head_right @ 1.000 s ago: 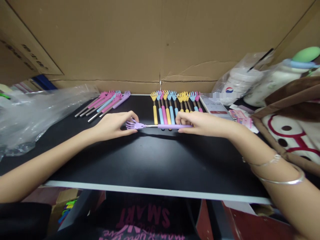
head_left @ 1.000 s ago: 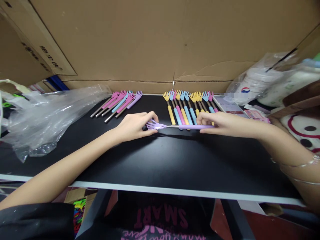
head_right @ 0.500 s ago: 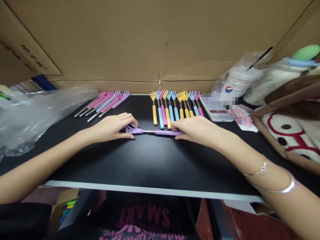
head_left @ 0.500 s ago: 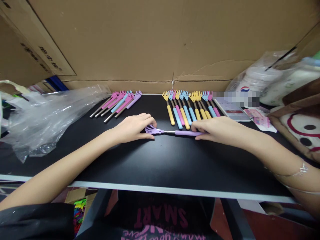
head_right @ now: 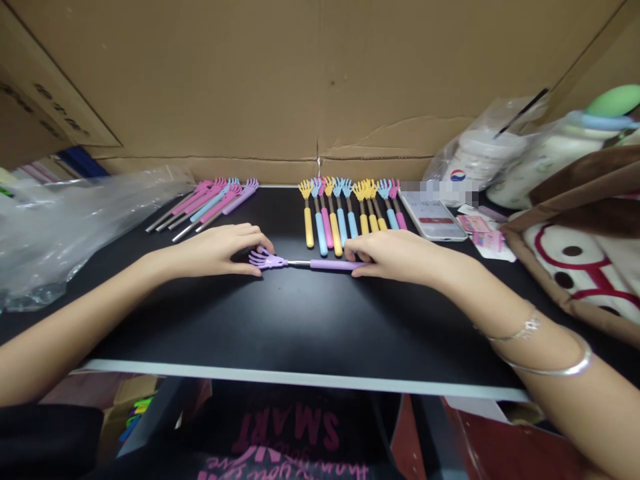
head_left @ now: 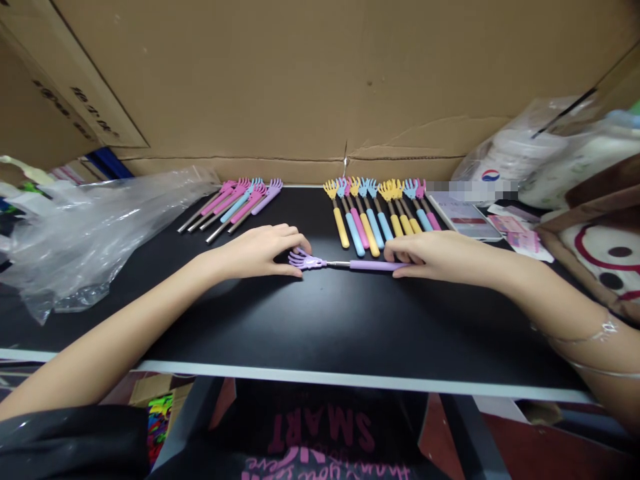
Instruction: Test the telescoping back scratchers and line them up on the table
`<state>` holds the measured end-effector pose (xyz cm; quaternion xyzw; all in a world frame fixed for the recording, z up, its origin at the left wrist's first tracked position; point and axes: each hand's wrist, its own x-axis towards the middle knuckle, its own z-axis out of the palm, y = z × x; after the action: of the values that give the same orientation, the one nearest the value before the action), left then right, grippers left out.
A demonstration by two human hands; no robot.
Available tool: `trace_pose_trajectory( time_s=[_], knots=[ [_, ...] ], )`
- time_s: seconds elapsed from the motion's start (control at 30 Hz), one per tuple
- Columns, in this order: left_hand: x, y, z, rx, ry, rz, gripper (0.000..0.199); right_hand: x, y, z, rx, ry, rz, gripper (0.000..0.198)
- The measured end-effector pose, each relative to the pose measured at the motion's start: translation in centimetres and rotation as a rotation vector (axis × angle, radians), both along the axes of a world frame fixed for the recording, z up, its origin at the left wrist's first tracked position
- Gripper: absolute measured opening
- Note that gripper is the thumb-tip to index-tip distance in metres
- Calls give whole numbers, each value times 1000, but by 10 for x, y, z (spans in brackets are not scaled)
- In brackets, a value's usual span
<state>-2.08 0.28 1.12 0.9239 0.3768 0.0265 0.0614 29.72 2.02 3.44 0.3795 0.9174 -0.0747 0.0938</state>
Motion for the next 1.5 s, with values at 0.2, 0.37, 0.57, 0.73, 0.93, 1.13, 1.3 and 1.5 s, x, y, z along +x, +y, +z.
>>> trace_pose_trajectory(
  time_s=[0.2,0.37,0.57,0.73,0.93,1.13,1.3,1.5],
  knots=[
    [0,0,1,-63,-15,38,41,-2,-1,0,7,-12,0,21],
    [1,-1,2,-95,-10,56,39,0,0,-2,22,0,9,22],
    [1,-2,2,-87,17,65,37,0,-2,-4,43,-3,0,20],
    [2,-2,3,-81,22,64,39,0,-2,-5,60,6,4,19],
    [2,-2,3,-82,38,78,36,-1,-3,-4,55,4,-10,18],
    [1,-1,1,-81,27,74,37,-2,-4,-2,44,-9,-22,18],
    [0,0,0,-71,38,72,37,-2,-5,-1,23,-22,-34,19],
    [1,-2,0,-74,39,82,34,-2,-4,-3,13,-4,-34,19]
  ],
)
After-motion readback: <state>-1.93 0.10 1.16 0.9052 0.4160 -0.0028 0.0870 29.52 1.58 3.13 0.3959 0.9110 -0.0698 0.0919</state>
